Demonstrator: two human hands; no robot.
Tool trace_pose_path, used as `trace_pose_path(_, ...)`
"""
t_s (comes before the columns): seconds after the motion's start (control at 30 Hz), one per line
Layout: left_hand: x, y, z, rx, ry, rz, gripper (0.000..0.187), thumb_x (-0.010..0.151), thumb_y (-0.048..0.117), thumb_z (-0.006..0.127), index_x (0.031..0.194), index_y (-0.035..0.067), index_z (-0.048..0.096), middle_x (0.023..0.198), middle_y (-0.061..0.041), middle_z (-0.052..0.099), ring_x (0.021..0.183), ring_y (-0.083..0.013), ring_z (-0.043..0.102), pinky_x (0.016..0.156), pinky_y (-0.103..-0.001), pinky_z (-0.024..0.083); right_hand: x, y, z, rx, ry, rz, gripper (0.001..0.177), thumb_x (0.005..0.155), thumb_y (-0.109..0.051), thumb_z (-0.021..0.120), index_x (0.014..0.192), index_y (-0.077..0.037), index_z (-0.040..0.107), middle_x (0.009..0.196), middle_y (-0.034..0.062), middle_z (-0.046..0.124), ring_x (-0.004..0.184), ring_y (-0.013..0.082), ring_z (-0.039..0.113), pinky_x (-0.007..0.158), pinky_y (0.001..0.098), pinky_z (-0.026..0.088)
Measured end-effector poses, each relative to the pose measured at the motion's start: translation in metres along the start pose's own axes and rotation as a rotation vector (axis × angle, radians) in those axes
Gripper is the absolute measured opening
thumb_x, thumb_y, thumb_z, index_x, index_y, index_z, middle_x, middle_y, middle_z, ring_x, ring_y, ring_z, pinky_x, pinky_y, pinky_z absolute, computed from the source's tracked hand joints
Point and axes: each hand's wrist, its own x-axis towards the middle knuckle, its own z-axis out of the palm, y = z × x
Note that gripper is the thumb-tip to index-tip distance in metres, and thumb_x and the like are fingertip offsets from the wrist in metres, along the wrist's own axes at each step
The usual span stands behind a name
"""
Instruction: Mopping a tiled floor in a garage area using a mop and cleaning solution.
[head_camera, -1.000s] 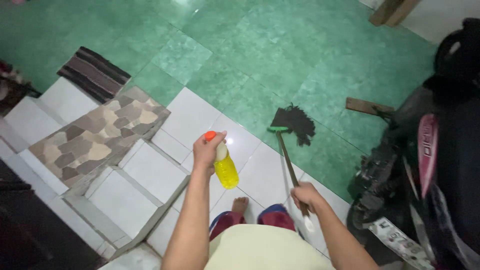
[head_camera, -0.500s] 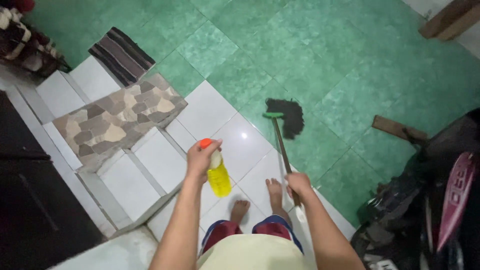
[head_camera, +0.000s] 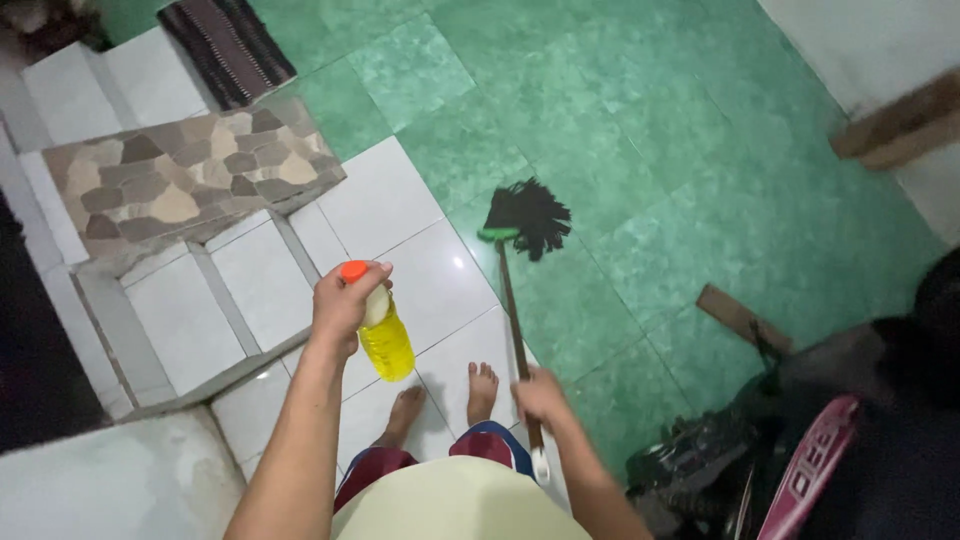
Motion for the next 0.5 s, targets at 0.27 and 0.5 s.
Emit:
trace_pose_path(0.27, -0.019, -0.003, -0.031, -0.166, 0.154, 0.016, 0.028, 0.082, 0.02, 0.08, 0.099, 0.002, 0.068, 0.081, -0.008, 0.07, 0.072, -0.0173, 0.068, 0.065, -0.034, 0.056, 0.017, -0.034, 0.013, -0.214, -0.083, 0.065, 0.016, 0.082, -0.005, 0.064, 0.094, 0.004, 0.067, 0.055, 0.0132, 0.06, 0.039, 0.0238, 0.057, 0.039, 0.0402, 0.047)
trace_pose_path(0.5, -0.067, -0.032, -0.09, -0.243, 0.344, 0.006, 0.026, 0.082, 0.02, 0.081, 0.098, 0.003, 0.069, 0.08, -0.007, 0.069, 0.07, -0.0157, 0.067, 0.062, -0.032, 0.056, 0.102, -0.078, 0.028, -0.183, -0.14, -0.009, 0.015, 0.09, -0.011, 0.066, 0.084, 0.002, 0.061, 0.055, 0.0111, 0.057, 0.039, 0.0231, 0.053, 0.039, 0.0408, 0.044)
